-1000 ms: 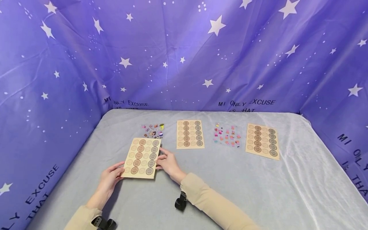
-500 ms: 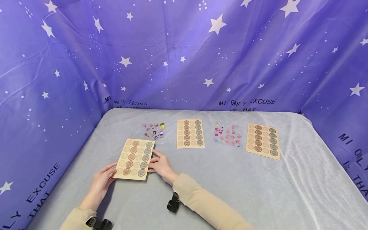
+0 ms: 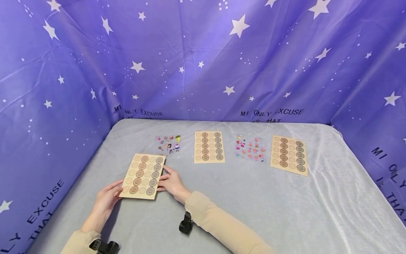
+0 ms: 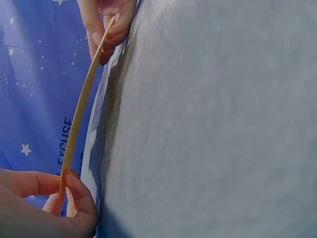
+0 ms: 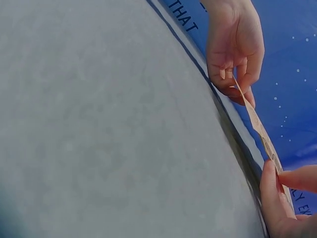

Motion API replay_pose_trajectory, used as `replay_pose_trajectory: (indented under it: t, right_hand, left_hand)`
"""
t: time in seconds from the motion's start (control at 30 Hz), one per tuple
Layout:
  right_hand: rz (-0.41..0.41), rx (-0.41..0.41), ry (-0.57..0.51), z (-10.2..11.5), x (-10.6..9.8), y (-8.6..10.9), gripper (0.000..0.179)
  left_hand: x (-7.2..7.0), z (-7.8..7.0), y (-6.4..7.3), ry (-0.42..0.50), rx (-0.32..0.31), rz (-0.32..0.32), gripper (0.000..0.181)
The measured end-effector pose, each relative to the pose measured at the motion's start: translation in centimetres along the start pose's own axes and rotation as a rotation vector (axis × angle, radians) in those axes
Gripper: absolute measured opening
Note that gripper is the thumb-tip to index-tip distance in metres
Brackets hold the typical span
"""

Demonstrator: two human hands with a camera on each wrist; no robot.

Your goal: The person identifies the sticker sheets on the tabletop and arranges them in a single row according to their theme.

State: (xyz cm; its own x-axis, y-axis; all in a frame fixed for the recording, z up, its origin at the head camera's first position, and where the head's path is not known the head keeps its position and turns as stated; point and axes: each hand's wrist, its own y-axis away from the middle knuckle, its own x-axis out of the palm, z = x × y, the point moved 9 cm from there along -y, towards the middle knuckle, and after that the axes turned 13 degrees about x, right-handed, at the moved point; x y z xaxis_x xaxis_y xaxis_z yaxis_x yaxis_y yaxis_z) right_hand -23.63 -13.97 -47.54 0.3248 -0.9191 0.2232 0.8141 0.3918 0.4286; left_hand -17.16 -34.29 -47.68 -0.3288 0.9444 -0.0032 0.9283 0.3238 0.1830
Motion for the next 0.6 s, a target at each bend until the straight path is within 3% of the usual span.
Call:
replay_pose_trajectory:
  t: [0.6]
  right_hand:
    - [-0.007,-0.021,0.040,-0.2,1.5,-0.7,0.070]
  left_hand:
    - [-1.2,-0.2,-0.7,-0.027,-0.006,0.034,0.036]
